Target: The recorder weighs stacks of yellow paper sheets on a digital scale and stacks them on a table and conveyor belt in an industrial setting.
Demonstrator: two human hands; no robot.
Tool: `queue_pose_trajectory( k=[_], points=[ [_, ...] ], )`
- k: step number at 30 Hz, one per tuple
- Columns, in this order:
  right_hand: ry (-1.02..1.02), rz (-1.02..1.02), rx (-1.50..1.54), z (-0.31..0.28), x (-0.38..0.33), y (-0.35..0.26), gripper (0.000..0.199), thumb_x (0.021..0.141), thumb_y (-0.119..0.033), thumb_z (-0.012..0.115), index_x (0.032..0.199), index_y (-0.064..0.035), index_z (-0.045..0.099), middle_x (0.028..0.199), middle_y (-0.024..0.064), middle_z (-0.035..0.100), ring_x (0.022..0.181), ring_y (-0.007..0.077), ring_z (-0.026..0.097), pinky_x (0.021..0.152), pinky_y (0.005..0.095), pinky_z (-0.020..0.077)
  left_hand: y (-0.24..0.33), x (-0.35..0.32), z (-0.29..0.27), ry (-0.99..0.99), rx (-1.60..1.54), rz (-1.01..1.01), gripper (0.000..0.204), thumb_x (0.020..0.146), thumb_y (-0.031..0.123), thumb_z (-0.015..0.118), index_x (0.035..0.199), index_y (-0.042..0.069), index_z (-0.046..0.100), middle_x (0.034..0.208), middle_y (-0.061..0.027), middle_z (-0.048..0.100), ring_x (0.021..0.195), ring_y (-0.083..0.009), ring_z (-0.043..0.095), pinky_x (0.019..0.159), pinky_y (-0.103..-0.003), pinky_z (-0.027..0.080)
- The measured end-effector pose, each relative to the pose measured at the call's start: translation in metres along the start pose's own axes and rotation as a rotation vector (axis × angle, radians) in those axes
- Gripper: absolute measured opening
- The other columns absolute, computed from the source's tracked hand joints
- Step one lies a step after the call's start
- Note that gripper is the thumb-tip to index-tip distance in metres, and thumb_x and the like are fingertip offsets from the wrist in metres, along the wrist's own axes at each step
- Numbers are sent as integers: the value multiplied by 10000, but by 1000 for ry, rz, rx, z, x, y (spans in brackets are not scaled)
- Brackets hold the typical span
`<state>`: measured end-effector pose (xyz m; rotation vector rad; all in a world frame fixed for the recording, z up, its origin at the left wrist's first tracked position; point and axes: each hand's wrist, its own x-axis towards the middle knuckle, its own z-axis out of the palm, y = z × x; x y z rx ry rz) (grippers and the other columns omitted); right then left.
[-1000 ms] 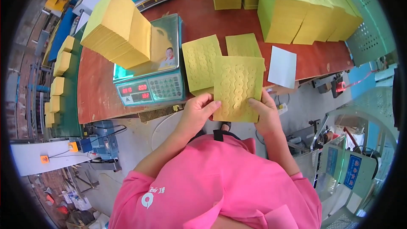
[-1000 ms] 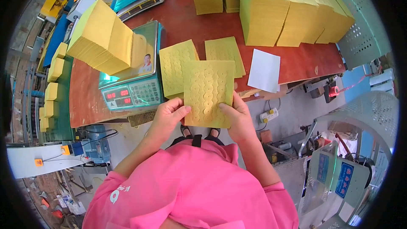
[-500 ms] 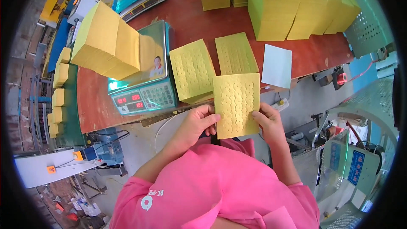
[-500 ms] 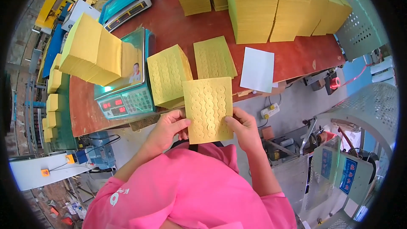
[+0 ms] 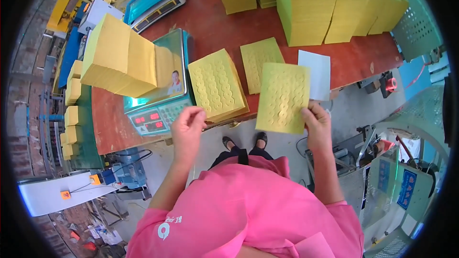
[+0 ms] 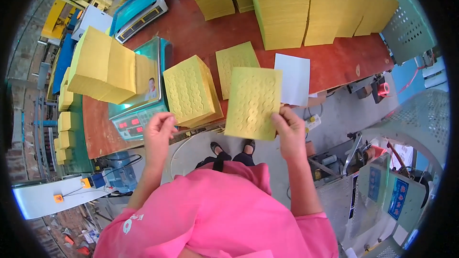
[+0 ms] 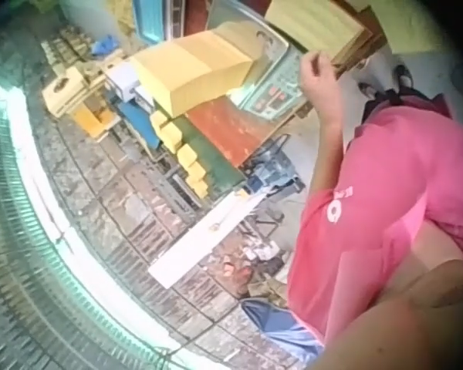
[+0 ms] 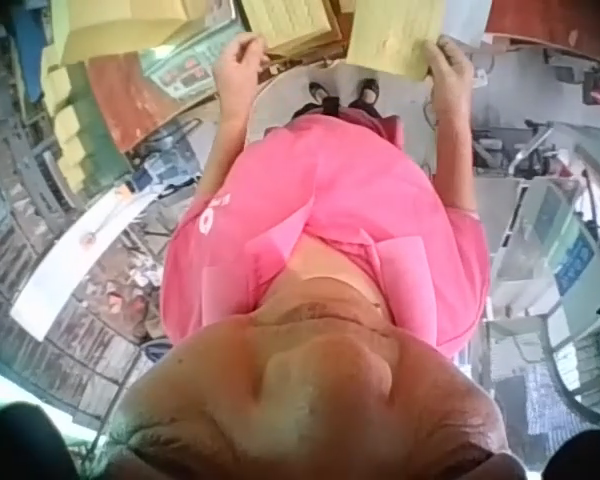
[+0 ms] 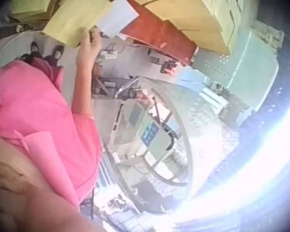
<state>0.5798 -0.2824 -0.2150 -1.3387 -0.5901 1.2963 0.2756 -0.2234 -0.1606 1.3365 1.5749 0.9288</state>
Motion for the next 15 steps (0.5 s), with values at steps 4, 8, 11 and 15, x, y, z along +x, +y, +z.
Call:
queue_pose_trajectory(
  k=[4,8,11,15],
  points=[
    [59,-103,-272,-9,36,-24,162,916,-92,578,982,38,650,771,3,593,658,70,506,577,242,415,-23,13,-13,62,118,83,147,912,71,635,1049,20,651,918,-29,642,817,-76,577,704,-225,473],
    [-23,-240,-349,1,87,-26,165,912,-96,588,956,56,635,754,21,593,647,78,510,559,248,415,-31,9,-13,57,27,55,188,912,69,635,1095,23,643,975,-28,635,889,-80,566,750,-235,473],
    [-81,-143,-235,23,106,-30,165,899,-92,605,950,63,630,752,27,598,646,85,515,555,257,424,-31,4,-14,67,-5,50,195,917,67,628,1106,19,638,985,-25,631,888,-79,565,756,-234,473],
    [-110,-128,-319,33,135,-8,179,882,-89,627,973,65,626,755,28,596,642,89,520,555,263,432,-29,-1,-20,84,-60,-1,185,930,75,611,1103,16,639,981,-18,627,882,-81,569,759,-237,483]
  ],
)
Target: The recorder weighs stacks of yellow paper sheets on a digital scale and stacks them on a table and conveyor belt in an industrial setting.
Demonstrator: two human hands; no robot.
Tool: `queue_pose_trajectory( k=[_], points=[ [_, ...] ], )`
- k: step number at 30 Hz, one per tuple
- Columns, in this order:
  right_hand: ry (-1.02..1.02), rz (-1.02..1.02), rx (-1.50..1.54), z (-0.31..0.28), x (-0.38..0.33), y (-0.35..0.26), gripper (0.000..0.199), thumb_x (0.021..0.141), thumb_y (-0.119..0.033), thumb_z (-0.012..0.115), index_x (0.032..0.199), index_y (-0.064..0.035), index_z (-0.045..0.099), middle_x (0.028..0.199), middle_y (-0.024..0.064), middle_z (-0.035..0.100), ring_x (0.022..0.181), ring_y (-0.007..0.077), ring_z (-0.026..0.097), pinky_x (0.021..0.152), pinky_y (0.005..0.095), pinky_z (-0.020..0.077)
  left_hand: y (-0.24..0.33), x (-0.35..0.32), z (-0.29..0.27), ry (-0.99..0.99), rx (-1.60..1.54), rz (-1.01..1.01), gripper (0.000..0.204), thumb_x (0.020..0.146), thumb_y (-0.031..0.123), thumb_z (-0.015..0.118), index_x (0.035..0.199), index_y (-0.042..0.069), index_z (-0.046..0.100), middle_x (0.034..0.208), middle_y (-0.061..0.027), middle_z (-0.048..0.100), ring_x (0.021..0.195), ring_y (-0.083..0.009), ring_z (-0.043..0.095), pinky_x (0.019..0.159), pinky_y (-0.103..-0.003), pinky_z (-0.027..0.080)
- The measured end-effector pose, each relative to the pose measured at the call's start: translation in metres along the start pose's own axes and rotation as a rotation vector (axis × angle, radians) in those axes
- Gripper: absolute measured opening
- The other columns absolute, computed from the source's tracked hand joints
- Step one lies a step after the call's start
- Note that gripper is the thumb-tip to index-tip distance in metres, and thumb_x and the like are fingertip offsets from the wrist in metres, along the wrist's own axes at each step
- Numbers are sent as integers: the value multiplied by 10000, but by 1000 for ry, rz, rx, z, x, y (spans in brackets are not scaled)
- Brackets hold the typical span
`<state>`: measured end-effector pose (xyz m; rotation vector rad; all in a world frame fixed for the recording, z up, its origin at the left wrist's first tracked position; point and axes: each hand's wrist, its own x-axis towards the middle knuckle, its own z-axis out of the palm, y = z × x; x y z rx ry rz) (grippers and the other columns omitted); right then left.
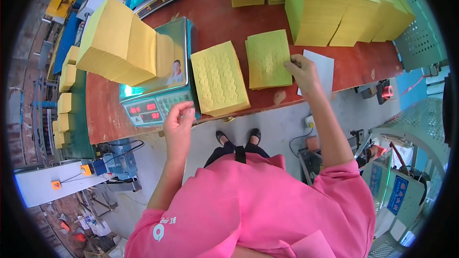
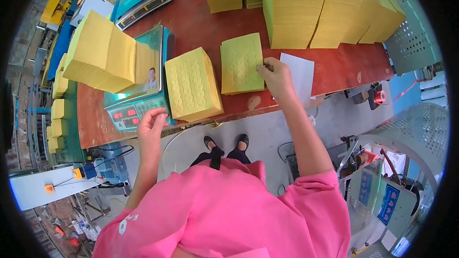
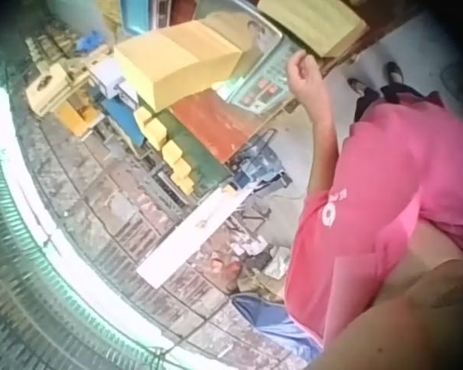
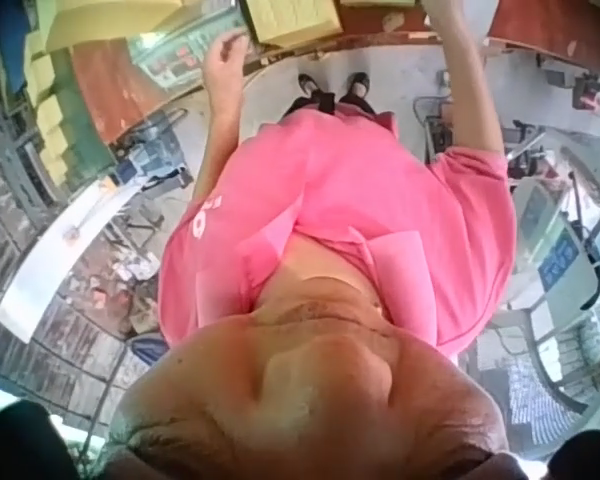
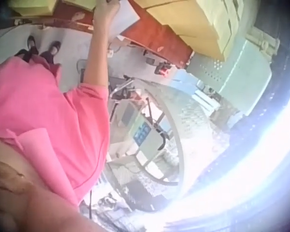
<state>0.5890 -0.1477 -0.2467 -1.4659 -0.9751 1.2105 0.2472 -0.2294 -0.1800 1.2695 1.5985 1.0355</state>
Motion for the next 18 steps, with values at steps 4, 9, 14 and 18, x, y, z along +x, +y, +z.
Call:
queue_pose_trajectory(
  k=[4,9,14,18],
  points=[
    [37,-40,-255,9,7,6,249,867,-101,648,1057,61,632,813,63,643,713,127,589,618,294,482,-5,-6,-5,15,-32,-57,179,941,92,599,1098,18,640,982,-19,626,877,-83,571,760,-242,494],
    [53,-10,-422,8,7,0,338,864,-118,658,1146,67,621,936,107,687,821,178,635,720,319,512,-12,-10,-11,34,-30,-113,212,964,132,555,1114,5,634,1049,-71,650,922,-130,617,782,-262,498],
    [-92,78,496,14,3,-24,394,859,-111,665,1180,104,590,1045,116,667,852,178,631,741,287,506,-5,-7,-12,-4,-34,-102,207,969,140,549,1102,7,636,1083,-76,649,933,-131,617,773,-260,497],
    [-60,74,311,11,7,-18,382,859,-116,668,1180,80,600,999,108,680,840,152,632,721,268,501,-9,-6,-13,-26,-51,-76,198,971,135,547,1096,10,637,1107,-77,647,951,-135,618,766,-262,498]
  ],
)
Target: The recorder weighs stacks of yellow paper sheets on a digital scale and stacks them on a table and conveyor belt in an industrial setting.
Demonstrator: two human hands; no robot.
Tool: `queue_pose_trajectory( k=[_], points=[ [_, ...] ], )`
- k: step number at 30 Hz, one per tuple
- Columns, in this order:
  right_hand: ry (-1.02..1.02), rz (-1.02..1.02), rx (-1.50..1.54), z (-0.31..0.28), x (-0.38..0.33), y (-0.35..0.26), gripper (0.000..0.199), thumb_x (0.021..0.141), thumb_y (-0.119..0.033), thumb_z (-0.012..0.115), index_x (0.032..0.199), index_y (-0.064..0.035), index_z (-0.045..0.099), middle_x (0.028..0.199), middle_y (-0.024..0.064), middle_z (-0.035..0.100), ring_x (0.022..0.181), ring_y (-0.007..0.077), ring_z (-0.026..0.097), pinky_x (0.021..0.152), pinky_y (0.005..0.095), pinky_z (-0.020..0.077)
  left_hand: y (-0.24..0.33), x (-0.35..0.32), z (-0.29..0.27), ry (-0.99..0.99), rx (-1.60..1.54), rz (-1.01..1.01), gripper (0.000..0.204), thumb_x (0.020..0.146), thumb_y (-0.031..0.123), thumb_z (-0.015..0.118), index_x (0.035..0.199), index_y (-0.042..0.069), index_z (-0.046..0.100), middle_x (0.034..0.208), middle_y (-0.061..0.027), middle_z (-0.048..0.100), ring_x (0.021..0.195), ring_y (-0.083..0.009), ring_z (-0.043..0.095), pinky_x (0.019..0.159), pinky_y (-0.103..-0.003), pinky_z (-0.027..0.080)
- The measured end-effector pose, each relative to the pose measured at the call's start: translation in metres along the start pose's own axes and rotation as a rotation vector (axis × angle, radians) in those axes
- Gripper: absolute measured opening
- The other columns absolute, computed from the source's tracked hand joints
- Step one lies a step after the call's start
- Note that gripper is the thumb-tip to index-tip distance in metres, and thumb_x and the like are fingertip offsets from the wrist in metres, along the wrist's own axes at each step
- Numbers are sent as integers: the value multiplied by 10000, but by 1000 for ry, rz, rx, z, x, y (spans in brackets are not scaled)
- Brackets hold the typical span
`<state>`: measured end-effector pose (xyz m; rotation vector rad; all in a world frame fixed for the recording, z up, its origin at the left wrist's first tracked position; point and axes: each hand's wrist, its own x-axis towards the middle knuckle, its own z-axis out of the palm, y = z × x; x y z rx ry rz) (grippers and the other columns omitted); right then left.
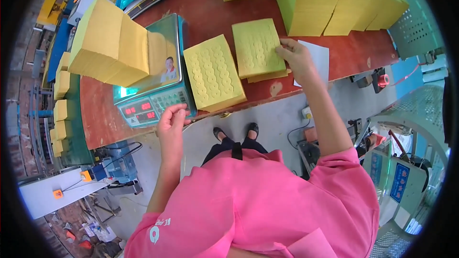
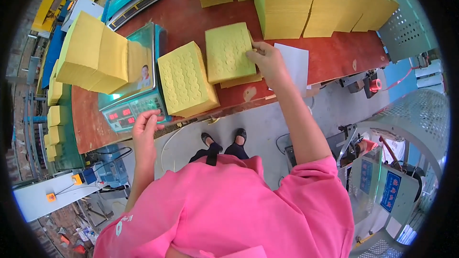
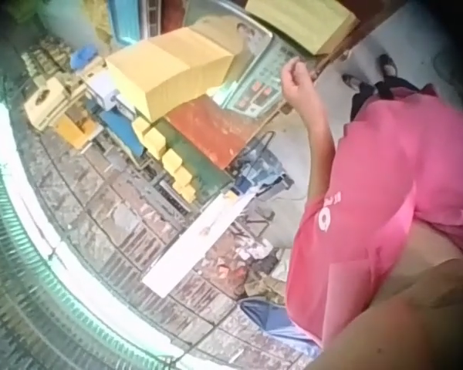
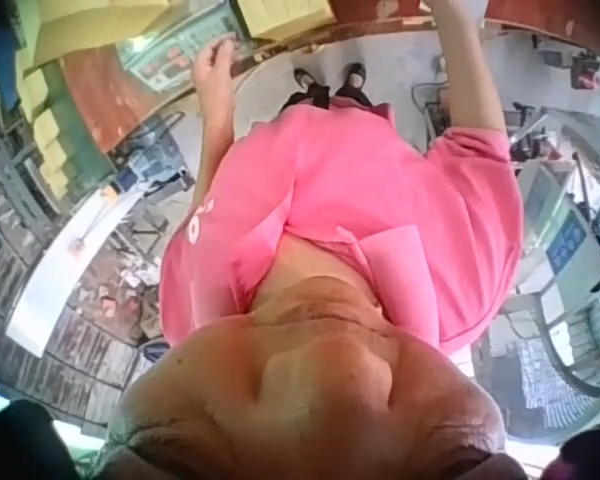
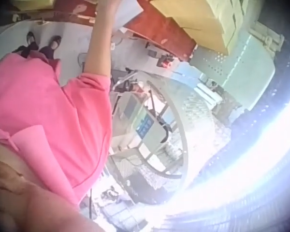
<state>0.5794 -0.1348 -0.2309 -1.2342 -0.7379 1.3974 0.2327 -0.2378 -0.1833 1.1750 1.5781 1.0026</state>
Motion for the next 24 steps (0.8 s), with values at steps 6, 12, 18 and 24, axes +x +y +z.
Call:
queue_pose_trajectory(
  k=[6,12,18,24],
  points=[
    [161,-123,-654,-11,2,26,356,840,-119,673,1162,28,629,896,137,693,803,180,647,708,311,507,-10,1,-6,-6,-22,-14,201,971,141,548,1092,5,634,1111,-77,645,959,-140,619,765,-268,505],
    [173,-233,-836,-5,2,26,329,856,-149,621,1159,-22,640,922,164,693,810,218,651,745,343,505,-13,-6,-15,45,-21,-52,210,977,156,539,1095,10,633,1103,-82,647,980,-153,626,784,-279,520],
    [252,-333,-951,-8,-14,28,329,884,-112,614,1200,-23,628,989,153,695,873,233,659,806,326,501,-30,-22,-20,22,-55,7,187,977,142,545,1054,1,640,997,-57,663,896,-132,638,762,-274,514],
    [263,-409,-1082,-12,-5,44,349,884,-97,625,1226,-30,613,989,136,623,841,227,610,785,351,493,-56,-51,-39,47,-90,-169,164,970,125,549,1001,-6,644,939,-57,675,828,-132,647,750,-279,522]
  ],
)
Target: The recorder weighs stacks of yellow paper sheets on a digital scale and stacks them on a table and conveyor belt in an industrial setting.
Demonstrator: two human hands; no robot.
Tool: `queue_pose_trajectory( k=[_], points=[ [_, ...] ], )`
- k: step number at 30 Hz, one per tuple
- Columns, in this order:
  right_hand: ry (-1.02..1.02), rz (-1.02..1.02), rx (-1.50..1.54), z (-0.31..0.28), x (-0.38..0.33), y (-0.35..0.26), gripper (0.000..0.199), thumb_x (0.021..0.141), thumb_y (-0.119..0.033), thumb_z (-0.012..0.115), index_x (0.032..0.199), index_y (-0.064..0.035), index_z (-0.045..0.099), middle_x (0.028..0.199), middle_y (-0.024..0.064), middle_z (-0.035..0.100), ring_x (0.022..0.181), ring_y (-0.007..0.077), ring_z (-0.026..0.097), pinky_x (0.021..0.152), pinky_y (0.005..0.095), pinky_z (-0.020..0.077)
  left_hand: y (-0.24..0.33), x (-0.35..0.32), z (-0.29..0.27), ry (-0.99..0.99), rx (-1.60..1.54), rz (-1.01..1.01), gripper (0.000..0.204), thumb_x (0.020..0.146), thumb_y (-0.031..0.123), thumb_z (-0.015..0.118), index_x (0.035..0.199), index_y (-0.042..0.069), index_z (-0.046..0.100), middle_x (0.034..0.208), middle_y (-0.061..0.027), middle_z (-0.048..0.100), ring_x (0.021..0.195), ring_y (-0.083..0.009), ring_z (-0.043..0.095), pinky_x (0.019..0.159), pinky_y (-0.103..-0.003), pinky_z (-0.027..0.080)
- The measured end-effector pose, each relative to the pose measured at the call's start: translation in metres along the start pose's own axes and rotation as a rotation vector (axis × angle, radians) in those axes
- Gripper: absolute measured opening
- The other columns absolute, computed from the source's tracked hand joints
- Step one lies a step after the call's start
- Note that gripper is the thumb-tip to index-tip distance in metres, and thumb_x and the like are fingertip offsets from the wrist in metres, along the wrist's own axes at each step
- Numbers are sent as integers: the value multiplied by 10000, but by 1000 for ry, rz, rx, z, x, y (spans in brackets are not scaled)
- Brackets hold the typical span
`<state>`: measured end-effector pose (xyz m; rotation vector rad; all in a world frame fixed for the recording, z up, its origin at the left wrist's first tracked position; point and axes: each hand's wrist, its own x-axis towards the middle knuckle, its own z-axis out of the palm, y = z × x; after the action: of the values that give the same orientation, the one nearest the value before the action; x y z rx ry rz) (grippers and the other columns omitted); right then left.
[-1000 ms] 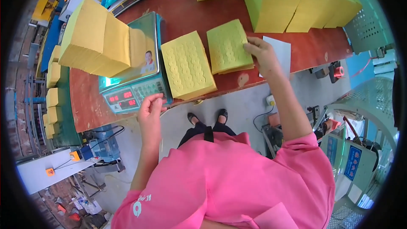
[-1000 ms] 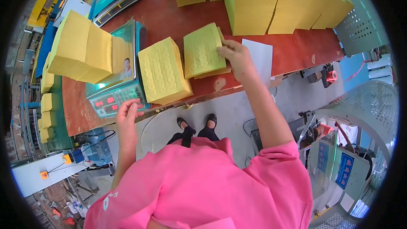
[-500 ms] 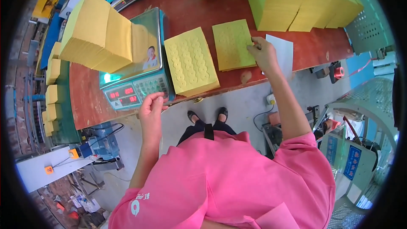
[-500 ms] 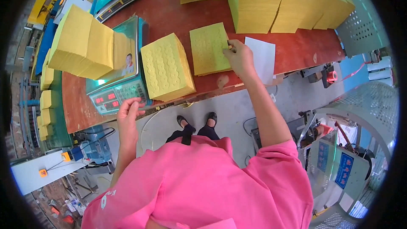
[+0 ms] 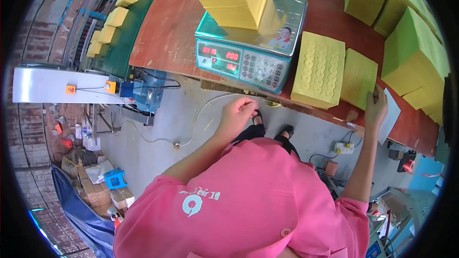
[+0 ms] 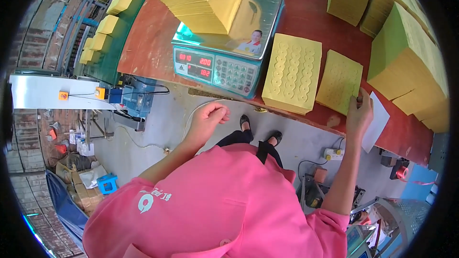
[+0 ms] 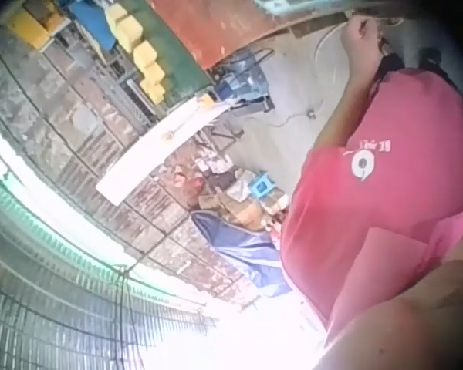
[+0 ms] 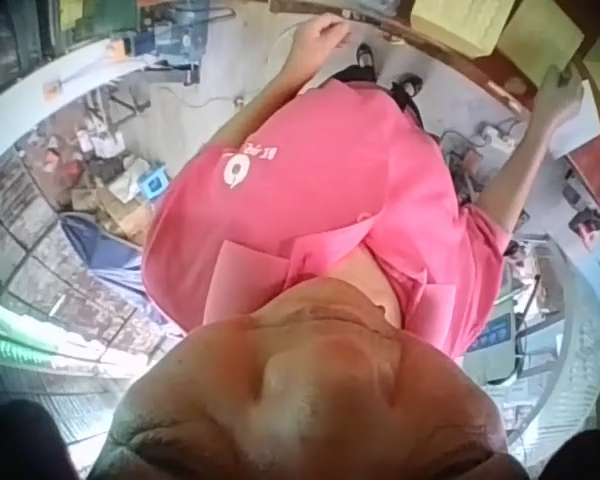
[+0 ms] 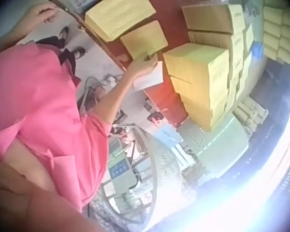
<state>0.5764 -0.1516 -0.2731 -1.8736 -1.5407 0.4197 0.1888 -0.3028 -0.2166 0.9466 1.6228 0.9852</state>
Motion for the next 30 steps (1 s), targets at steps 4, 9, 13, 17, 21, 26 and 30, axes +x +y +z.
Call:
queue_pose_trajectory(
  k=[4,9,13,17,21,26,30],
  points=[
    [6,-10,-17,4,5,-8,349,883,-98,626,1226,-36,614,994,136,616,852,235,605,793,358,490,-8,4,-17,45,-12,-19,161,968,120,551,998,-6,646,933,-60,676,819,-128,643,741,-278,520],
    [111,-87,-171,1,7,-5,373,868,-92,630,1238,-47,610,1062,141,605,862,237,596,778,346,489,12,15,-52,115,5,97,158,966,112,554,1003,-8,651,935,-58,677,829,-134,644,757,-272,513],
    [222,-101,-13,-14,-4,-28,403,857,-31,618,1259,-50,600,1099,115,597,808,195,573,729,309,484,92,42,-101,275,301,710,114,901,14,624,996,-27,670,954,-92,685,898,-175,666,778,-286,528],
    [176,-119,176,-30,-32,-100,394,878,5,582,1271,-25,583,1099,86,618,835,142,557,708,254,457,204,69,-137,287,588,1143,216,839,-8,637,1050,-7,683,1130,-116,674,1099,-244,618,940,-345,476],
    [170,-192,366,-9,-62,-153,356,836,75,587,1179,-17,612,1050,59,627,749,101,546,634,246,431,262,122,-152,131,501,1162,236,835,11,659,1070,9,684,1190,-104,650,1165,-230,583,992,-336,439],
    [82,-121,425,25,-92,-203,323,874,71,540,1183,1,601,1056,49,604,776,93,566,690,239,468,278,191,-163,-196,478,1149,287,815,127,750,1068,11,678,1191,-106,652,1114,-215,595,969,-322,454],
    [139,-12,502,45,-105,-214,310,832,81,587,1126,-10,626,1058,61,627,762,93,558,666,223,445,286,206,-165,-281,537,1155,256,805,125,756,1020,7,681,1140,-96,673,1075,-205,613,932,-307,472]
  ],
)
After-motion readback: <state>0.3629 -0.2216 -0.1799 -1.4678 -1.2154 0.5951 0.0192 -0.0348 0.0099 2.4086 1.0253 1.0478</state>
